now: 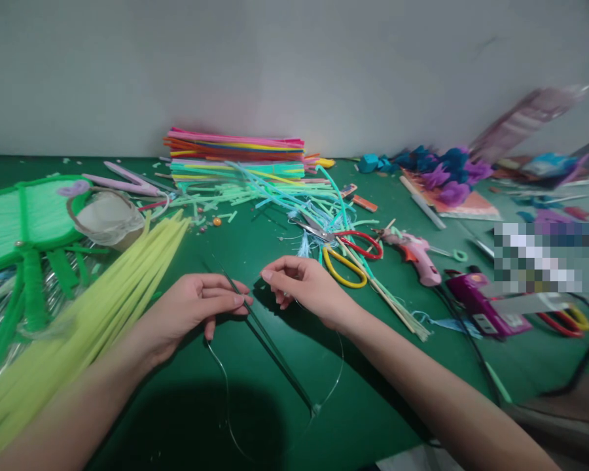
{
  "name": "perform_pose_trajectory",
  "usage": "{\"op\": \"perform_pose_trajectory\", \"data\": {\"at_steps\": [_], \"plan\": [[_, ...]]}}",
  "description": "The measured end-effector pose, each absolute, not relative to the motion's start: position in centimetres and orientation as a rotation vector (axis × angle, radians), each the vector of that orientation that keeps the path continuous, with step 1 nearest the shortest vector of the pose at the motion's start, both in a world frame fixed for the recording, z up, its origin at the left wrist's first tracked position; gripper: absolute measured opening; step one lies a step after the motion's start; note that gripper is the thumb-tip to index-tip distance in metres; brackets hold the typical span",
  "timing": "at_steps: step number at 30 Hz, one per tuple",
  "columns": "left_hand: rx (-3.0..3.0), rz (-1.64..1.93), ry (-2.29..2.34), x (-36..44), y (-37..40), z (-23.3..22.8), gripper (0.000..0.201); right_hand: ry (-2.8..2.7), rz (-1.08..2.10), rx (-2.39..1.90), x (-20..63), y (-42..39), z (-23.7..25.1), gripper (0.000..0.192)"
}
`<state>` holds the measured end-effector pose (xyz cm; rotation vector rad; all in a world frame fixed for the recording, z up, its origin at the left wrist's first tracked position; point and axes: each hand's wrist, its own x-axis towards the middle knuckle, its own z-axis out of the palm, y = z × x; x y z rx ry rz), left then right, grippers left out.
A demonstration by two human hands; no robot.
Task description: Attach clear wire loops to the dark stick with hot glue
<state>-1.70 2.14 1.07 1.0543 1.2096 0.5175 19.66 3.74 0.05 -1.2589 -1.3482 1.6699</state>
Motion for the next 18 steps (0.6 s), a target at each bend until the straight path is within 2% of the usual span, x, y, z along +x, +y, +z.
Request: {"op": "perform_pose_trajectory", "data": {"at_steps": [6,12,18], "plan": [[1.031,0.507,1.224,-1.3,2.4,1.2,0.041,-1.589,1.405,-1.285,19.8,3.8,0.8,0.019],[1.128,0.432,1.232,-0.8,2.9,1.6,0.034,-1.806,1.179,-1.329,20.8,3.6,0.5,0.014],[1.281,0.320,1.250,0.1,4.6,2.0,0.028,-2.119,0.718,-1.230,22.3,3.8,0.0,0.015]]}}
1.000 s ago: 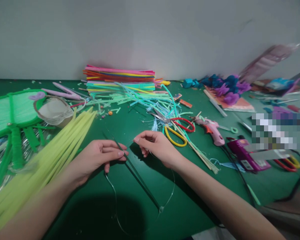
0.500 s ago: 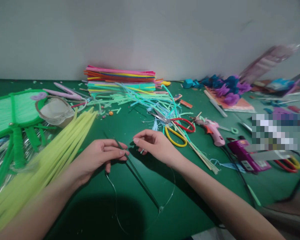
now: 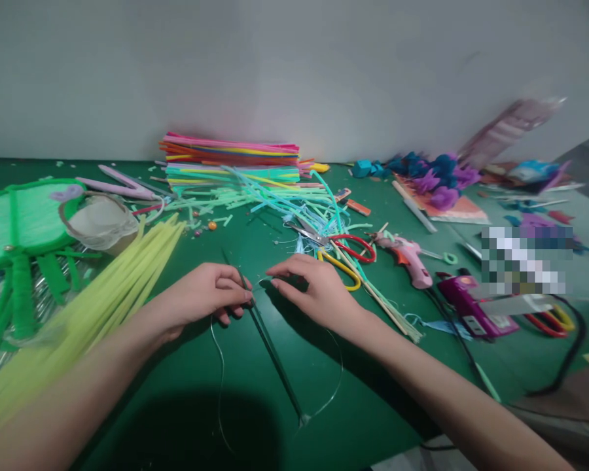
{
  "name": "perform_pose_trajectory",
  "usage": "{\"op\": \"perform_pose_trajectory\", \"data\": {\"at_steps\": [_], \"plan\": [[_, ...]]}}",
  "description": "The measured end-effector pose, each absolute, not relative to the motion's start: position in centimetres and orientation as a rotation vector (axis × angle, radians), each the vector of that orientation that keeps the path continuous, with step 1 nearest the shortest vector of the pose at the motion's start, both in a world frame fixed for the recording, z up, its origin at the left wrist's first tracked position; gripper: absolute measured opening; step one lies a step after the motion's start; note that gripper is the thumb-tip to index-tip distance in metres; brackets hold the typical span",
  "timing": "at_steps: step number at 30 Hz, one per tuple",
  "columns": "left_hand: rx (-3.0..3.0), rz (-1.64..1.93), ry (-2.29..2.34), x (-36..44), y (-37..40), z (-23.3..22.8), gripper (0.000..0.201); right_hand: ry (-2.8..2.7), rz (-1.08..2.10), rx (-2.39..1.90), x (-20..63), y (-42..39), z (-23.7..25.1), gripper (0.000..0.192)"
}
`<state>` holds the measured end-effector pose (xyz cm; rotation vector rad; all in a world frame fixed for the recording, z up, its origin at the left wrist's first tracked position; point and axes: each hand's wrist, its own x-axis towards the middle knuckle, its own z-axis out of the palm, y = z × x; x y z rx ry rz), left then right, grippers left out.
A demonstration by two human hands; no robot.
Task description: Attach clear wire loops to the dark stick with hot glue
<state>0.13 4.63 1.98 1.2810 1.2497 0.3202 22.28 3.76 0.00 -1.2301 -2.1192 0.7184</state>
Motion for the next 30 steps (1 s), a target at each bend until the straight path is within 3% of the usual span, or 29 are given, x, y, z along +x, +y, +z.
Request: {"op": "perform_pose_trajectory", "data": {"at_steps": [4,9,14,22,30], "plan": [[1.452,0.354,1.414,0.8,5.2,2.0,0.028,-2.227,0.533,-1.292,22.9,4.1,-0.5,0.014],[1.974,0.480,1.575,0.7,2.7,0.8,0.022,-2.253,0.539,-1.345,23.1,4.3,-1.2,0.013],[2.436,0.570,1.511,-0.1,0.8,-1.8,0.034,-2.228,0.528,-1.315,23.1,4.2,-1.5,0.014],[2.667,0.664,1.294,-0.3,2.5,-1.9,0.031,-2.328,0.438,-1.156,22.6,4.5,-1.6,0.018],[2.685,0.506,1.287,-0.9,1.4,-2.3,0.045,-2.318,0.391,-1.107,22.8,5.1,-2.4,0.021]]}}
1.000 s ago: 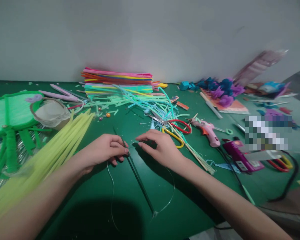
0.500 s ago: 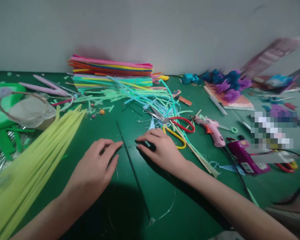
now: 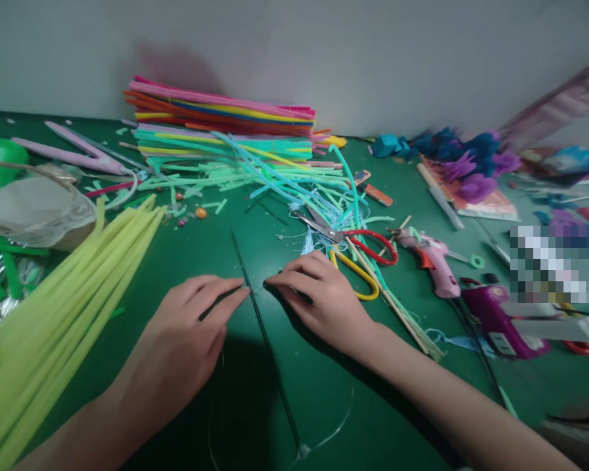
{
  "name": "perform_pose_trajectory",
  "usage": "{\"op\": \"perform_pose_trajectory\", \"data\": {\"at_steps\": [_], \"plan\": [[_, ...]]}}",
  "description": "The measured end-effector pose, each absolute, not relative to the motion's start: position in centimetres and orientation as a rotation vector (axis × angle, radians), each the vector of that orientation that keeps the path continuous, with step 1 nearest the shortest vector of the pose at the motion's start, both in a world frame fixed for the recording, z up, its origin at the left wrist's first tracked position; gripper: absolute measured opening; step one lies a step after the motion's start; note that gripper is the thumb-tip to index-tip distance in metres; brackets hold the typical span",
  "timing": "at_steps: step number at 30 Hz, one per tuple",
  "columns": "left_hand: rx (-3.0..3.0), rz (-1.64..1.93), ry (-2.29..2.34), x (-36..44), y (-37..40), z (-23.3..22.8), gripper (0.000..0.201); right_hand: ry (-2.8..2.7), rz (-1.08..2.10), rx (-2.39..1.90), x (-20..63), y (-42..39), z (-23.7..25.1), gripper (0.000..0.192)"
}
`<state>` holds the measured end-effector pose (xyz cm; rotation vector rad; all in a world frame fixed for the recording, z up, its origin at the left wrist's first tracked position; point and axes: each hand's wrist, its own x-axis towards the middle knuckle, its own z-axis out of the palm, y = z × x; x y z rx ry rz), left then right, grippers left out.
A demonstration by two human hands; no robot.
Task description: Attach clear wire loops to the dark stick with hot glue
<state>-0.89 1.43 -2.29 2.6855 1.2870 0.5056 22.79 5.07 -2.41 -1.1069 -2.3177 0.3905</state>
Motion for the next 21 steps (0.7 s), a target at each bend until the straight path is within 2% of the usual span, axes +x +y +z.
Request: {"op": "perform_pose_trajectory", "data": {"at_steps": [21], "plan": [[2.946,0.477,1.224,-0.73,0.32,-2.73,0.050,-2.267,0.321,-1.154,23.10,4.69,-2.94,0.024]]}}
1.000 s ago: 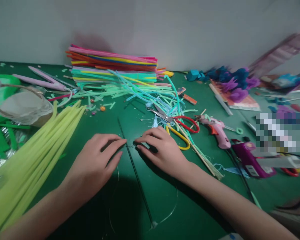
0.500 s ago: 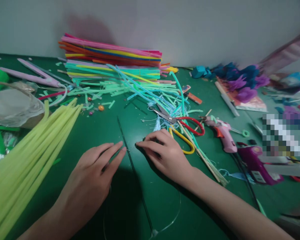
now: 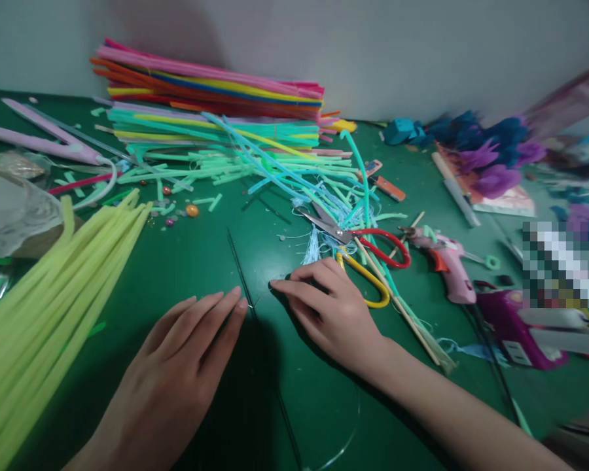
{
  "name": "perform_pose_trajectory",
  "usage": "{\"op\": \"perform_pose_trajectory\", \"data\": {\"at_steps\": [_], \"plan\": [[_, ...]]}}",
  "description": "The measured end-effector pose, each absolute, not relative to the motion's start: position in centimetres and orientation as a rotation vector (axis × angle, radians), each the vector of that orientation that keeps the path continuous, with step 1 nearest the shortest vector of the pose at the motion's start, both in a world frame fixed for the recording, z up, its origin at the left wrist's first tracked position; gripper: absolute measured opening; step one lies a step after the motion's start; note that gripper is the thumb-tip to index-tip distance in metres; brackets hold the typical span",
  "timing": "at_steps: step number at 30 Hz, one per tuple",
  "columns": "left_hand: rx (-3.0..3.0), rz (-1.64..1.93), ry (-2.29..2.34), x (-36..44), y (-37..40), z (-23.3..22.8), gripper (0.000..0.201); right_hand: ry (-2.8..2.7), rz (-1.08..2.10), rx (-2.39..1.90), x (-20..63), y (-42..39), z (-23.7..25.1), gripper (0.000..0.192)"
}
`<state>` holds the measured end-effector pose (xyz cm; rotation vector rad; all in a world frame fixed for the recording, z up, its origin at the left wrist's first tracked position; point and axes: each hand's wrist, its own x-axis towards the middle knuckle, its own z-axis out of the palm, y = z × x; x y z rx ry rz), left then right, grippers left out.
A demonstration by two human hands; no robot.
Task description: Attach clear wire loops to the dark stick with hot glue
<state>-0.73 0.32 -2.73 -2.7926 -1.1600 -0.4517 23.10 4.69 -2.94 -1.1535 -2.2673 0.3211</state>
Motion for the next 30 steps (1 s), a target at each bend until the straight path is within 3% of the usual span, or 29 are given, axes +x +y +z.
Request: {"op": "perform_pose_trajectory", "data": {"at_steps": [14,24,30], "plan": [[-2.766,-0.358,-1.126,-0.7,-0.7,-2.1,0.054,-2.282,0.341,-1.198,22.9,4.7,-2.7,0.025],[-2.617,-0.287,-1.479,2.6,-3.8,-3.0,0.073,-2.279,0.297,-1.193,22.9,4.4,-2.9,0.025],[-2.584,-0.319,-1.587,3.2,-3.5,-3.0,0.068,-2.302,0.222,-1.170,23.0,4.3,-3.0,0.026]]}}
